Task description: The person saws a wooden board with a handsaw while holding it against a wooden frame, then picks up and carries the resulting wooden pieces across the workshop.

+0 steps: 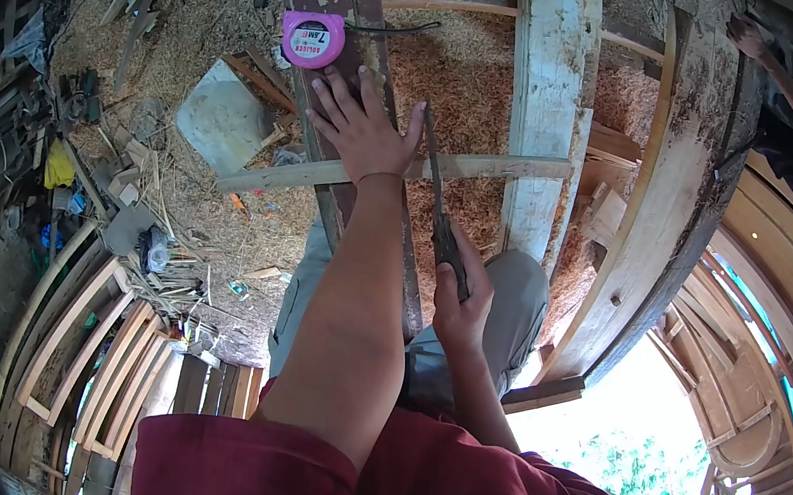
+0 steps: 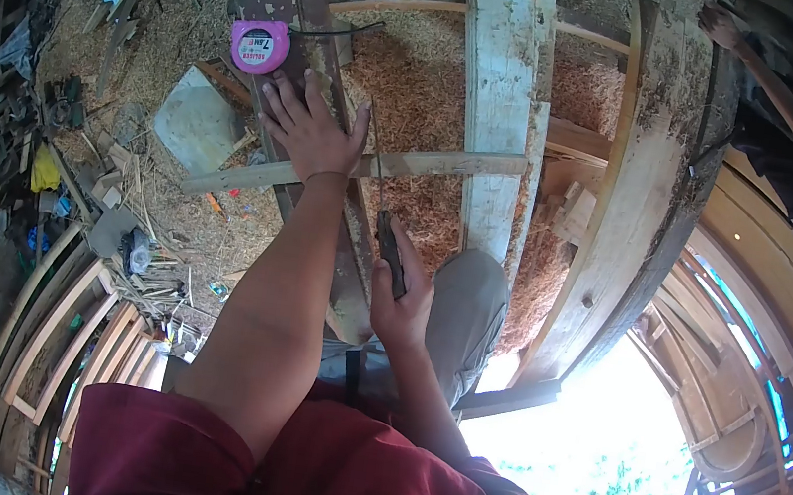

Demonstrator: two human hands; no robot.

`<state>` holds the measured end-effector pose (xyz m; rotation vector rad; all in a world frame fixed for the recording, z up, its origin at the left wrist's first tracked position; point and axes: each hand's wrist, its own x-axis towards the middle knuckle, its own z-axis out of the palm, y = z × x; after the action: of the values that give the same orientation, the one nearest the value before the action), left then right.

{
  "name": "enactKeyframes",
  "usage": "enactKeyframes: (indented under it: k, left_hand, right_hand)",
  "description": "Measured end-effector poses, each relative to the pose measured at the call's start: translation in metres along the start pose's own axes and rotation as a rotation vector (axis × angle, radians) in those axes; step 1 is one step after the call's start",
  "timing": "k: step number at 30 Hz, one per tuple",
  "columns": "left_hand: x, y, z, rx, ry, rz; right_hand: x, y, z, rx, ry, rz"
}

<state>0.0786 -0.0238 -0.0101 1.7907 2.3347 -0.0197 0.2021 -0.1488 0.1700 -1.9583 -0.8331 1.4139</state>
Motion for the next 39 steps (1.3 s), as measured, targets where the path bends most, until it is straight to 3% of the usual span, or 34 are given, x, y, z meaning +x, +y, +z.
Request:
enactKeyframes:
  k: [18, 22, 26, 32, 35, 39]
  left_hand:
    - [0.000, 0.000, 0.001, 0.011, 0.001, 0.002]
    - [-0.003, 0.000, 0.001, 0.007, 0.000, 0.009]
    - [0.000, 0.001, 0.000, 0.003, 0.010, 0.013]
    - [0.000, 0.000, 0.002, 0.006, 0.033, 0.018]
    - [-0.002, 0.001, 0.002, 0.020, 0.048, 0.013]
    - [-0.001, 0.001, 0.000, 0.010, 0.048, 0.021]
  right_hand:
    - [-0.025, -0.002, 0.002, -0.106, 0.038, -0.074]
    - [-0.009, -0.006, 0.008, -0.088, 0.012, 0.063]
    - [-0.014, 0.001, 0.017, -0.107, 0.085, -0.110]
    - [-0.012, -0.007, 0.010, -0.148, 0.030, -0.059]
    - [0.003, -0.006, 0.017, -0.174, 0.018, 0.070]
    - [-0.033, -0.014, 0.009, -0.125, 0.052, -0.039]
